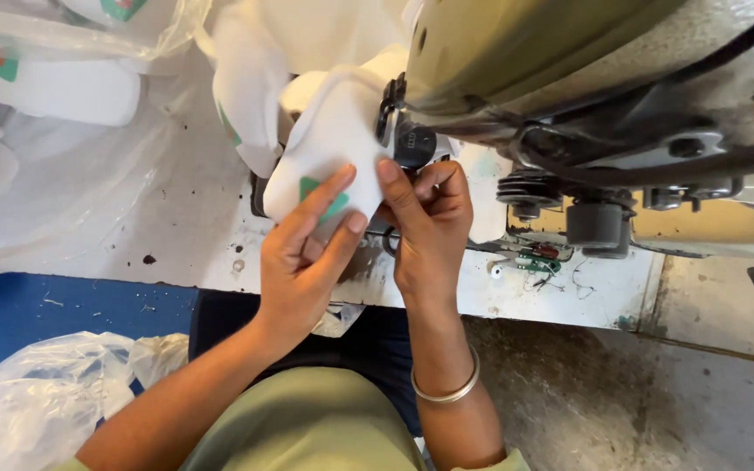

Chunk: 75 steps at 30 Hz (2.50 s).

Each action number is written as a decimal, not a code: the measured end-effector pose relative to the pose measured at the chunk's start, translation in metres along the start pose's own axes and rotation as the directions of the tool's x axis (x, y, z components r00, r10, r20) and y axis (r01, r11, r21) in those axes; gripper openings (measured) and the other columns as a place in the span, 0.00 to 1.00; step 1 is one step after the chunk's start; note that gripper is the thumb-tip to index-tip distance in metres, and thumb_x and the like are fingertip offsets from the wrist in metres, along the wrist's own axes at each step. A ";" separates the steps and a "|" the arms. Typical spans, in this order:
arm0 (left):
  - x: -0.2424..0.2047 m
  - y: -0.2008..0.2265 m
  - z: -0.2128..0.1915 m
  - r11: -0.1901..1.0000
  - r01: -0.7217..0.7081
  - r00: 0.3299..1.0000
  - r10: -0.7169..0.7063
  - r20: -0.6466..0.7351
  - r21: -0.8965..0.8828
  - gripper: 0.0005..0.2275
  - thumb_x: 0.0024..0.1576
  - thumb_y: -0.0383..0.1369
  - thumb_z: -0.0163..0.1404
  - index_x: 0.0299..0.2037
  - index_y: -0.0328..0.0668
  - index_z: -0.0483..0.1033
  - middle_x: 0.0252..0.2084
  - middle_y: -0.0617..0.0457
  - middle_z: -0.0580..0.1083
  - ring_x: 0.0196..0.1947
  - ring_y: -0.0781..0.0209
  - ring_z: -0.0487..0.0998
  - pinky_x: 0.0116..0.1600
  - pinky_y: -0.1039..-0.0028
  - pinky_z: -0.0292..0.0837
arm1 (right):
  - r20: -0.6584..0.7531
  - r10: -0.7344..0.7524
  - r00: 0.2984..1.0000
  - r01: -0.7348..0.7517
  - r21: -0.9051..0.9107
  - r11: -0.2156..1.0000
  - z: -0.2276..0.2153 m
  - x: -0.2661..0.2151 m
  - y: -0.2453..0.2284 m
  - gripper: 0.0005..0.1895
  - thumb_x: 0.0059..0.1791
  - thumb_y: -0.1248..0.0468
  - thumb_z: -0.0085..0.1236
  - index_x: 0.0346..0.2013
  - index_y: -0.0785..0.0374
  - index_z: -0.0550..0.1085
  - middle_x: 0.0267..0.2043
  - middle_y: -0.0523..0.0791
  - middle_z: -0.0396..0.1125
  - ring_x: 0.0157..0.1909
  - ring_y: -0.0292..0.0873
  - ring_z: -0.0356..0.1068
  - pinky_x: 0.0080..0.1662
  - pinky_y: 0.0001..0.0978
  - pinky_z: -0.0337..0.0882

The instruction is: Sewing shoe tongue components using an industrial sewing machine.

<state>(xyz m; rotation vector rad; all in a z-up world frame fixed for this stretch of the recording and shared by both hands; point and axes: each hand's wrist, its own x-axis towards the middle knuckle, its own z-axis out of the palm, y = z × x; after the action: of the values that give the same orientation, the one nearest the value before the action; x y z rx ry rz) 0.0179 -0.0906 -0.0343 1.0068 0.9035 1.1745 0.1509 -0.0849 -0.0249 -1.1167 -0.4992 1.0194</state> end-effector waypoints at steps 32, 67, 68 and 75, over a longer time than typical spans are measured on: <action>0.078 0.039 -0.237 0.126 -0.020 0.774 0.630 -0.065 0.992 0.32 0.49 0.27 0.69 0.59 0.28 0.62 0.56 0.34 0.64 0.56 0.36 0.64 0.57 0.43 0.55 | 0.138 -0.504 0.853 0.460 -0.657 0.598 -0.032 -0.055 -0.018 0.14 0.51 0.62 0.65 0.47 0.60 0.70 0.47 0.44 0.70 0.43 0.39 0.71 0.43 0.28 0.78; 0.026 0.042 -0.011 0.979 -0.066 0.951 0.004 0.308 0.191 0.34 0.54 0.23 0.62 0.72 0.48 0.64 0.67 0.47 0.64 0.64 0.58 0.69 0.61 0.70 0.78 | 0.089 -0.280 0.956 0.282 -0.538 0.794 -0.069 0.000 -0.031 0.13 0.51 0.73 0.70 0.46 0.62 0.74 0.41 0.42 0.74 0.38 0.35 0.69 0.41 0.23 0.68; 0.029 0.040 -0.013 0.983 -0.084 0.934 0.022 0.356 0.161 0.33 0.55 0.23 0.62 0.72 0.48 0.63 0.67 0.48 0.66 0.64 0.58 0.70 0.63 0.70 0.76 | 0.090 -0.505 0.858 0.308 -0.877 0.368 -0.094 0.000 -0.034 0.15 0.51 0.70 0.71 0.49 0.63 0.76 0.42 0.44 0.76 0.36 0.38 0.67 0.37 0.26 0.64; 0.059 0.047 -0.020 0.979 0.023 0.903 -0.108 0.416 0.205 0.34 0.54 0.25 0.63 0.72 0.45 0.63 0.64 0.51 0.65 0.62 0.62 0.71 0.65 0.74 0.75 | 0.316 -0.934 0.168 0.359 -0.902 -0.241 -0.202 0.016 -0.110 0.14 0.59 0.66 0.57 0.54 0.69 0.64 0.52 0.52 0.61 0.56 0.46 0.64 0.58 0.40 0.71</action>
<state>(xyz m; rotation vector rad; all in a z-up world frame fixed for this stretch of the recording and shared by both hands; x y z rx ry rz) -0.0055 -0.0255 0.0020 1.3203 0.7021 0.7707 0.3605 -0.1799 -0.0080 -1.5809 -1.1567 -1.0152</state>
